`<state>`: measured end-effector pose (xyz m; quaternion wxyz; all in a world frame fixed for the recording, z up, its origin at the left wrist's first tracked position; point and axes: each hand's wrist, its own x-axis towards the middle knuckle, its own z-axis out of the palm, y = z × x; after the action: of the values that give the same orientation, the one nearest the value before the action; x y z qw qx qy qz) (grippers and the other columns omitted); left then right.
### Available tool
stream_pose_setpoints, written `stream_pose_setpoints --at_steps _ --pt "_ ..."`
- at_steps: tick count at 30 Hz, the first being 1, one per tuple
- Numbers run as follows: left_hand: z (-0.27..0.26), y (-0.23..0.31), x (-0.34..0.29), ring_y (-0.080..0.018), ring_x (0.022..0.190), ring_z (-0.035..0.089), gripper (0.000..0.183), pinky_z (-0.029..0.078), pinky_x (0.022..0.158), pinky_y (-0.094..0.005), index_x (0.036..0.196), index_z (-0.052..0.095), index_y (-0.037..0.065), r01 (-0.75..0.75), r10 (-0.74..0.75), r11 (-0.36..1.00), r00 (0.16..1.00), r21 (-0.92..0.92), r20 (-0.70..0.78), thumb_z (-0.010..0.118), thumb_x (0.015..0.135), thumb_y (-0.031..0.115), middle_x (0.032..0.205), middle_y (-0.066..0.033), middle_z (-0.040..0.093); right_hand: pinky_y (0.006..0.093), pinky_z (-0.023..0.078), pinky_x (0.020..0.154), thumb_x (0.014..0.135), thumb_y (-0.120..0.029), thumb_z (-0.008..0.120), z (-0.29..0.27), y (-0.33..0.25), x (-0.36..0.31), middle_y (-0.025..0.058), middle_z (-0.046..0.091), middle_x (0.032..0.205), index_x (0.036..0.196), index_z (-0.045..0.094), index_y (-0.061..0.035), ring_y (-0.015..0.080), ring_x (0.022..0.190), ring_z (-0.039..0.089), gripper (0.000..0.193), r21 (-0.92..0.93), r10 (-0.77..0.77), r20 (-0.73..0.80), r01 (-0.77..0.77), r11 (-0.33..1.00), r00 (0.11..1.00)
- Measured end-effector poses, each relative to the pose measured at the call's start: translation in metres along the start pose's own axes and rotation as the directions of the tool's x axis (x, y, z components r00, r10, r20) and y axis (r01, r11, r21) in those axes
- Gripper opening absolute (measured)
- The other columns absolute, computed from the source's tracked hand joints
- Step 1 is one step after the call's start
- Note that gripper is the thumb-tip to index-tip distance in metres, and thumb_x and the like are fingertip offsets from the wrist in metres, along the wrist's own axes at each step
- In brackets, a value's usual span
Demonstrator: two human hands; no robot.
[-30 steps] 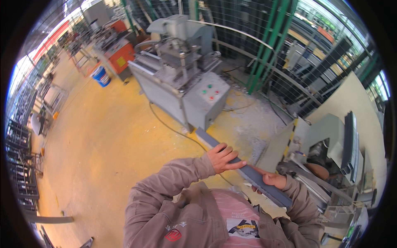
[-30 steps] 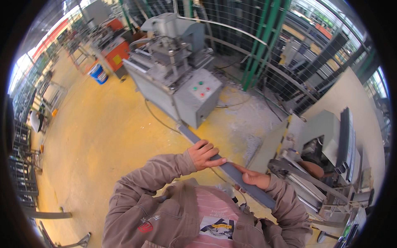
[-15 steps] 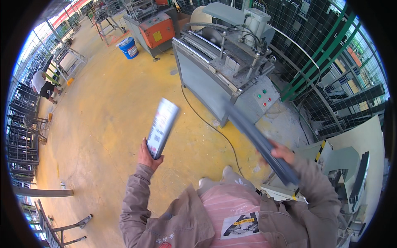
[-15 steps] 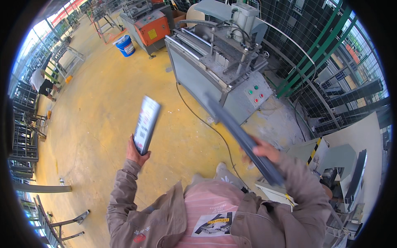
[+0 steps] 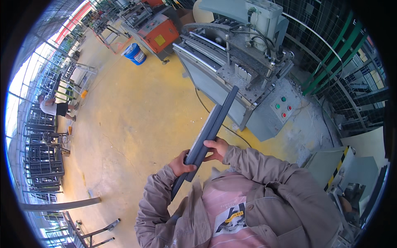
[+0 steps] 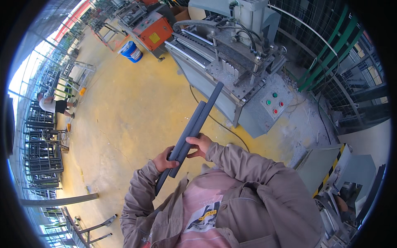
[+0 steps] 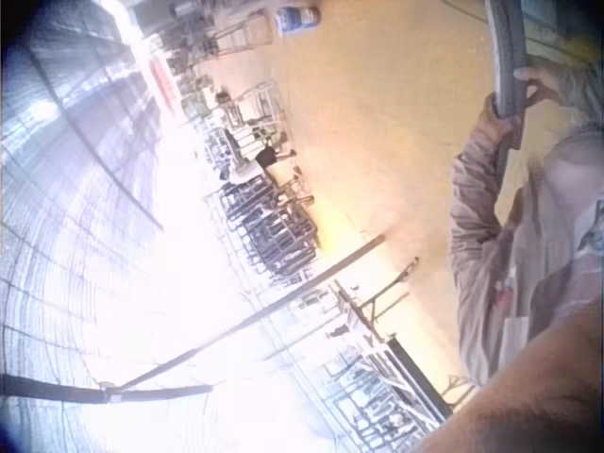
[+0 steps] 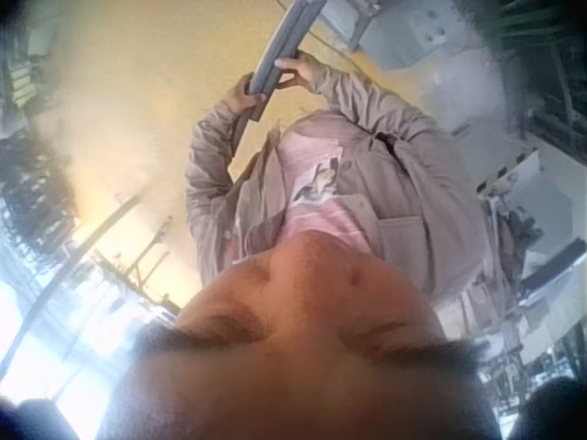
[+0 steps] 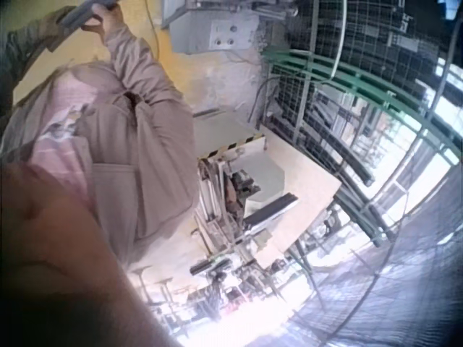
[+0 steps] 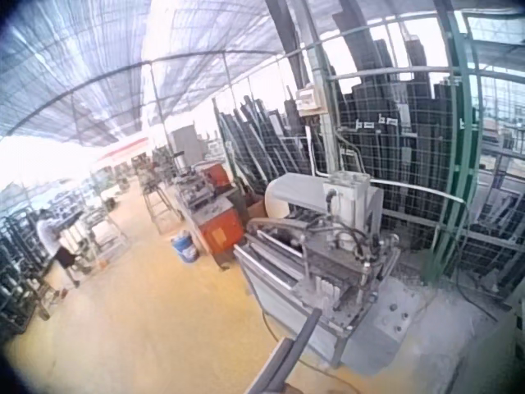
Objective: The person places a metal profile into a cutting machine, secures it by tightening a clamp, and uses the machine to cut the profile. They then remove the cut piece, place it on a stack, and repeat the process with several more metal profiles before carrying the stack of cut pieces away.
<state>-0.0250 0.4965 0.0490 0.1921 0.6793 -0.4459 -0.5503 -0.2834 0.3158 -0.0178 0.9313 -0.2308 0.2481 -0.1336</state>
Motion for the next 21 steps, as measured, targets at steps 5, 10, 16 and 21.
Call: stream_pose_setpoints --at_steps 5,10,16,21 --pt "-0.027 0.018 0.066 -0.0351 0.145 0.072 0.122 0.057 0.128 -0.0465 0.183 0.045 -0.009 -0.053 0.081 0.986 0.982 -0.157 0.172 0.097 0.091 0.053 0.158 -0.0268 0.073 0.0694 0.074 0.102 0.112 -0.053 0.091 -0.052 -0.080 0.052 0.0119 0.077 0.142 0.155 0.068 -0.0069 0.0390 0.127 0.083 0.067 0.027 -0.074 -0.299 0.086 0.996 0.951" --pt "-0.063 0.055 0.137 -0.0314 0.136 0.074 0.116 0.060 0.122 -0.0454 0.177 0.052 -0.011 -0.030 0.098 0.969 0.956 -0.244 0.275 0.095 0.090 0.053 0.150 -0.0232 0.075 0.0548 0.079 0.079 0.112 -0.061 0.089 -0.070 -0.137 0.078 0.0067 0.074 0.124 0.136 0.075 -0.0050 0.0280 0.096 0.081 0.063 -0.069 -0.237 -0.472 0.232 0.970 0.849" --pt "-0.110 0.076 0.197 -0.0306 0.130 0.078 0.114 0.063 0.117 -0.0446 0.176 0.054 -0.011 -0.050 0.122 0.979 0.922 -0.199 0.367 0.094 0.089 0.050 0.146 -0.0232 0.078 0.0546 0.080 0.078 0.112 -0.061 0.089 -0.073 -0.158 0.097 0.0107 0.074 0.127 0.142 0.071 -0.0014 0.0309 0.099 0.083 0.069 -0.076 -0.313 -0.582 0.333 0.940 0.751" --pt "-0.143 0.035 0.238 -0.0310 0.131 0.078 0.114 0.062 0.119 -0.0440 0.177 0.055 -0.010 -0.056 0.112 0.988 0.898 -0.144 0.425 0.094 0.088 0.049 0.149 -0.0250 0.078 0.0512 0.079 0.078 0.111 -0.063 0.088 -0.062 -0.151 0.132 0.0070 0.077 0.117 0.140 0.072 -0.0077 0.0229 0.095 0.081 0.064 -0.059 -0.336 -0.628 0.387 0.920 0.702"
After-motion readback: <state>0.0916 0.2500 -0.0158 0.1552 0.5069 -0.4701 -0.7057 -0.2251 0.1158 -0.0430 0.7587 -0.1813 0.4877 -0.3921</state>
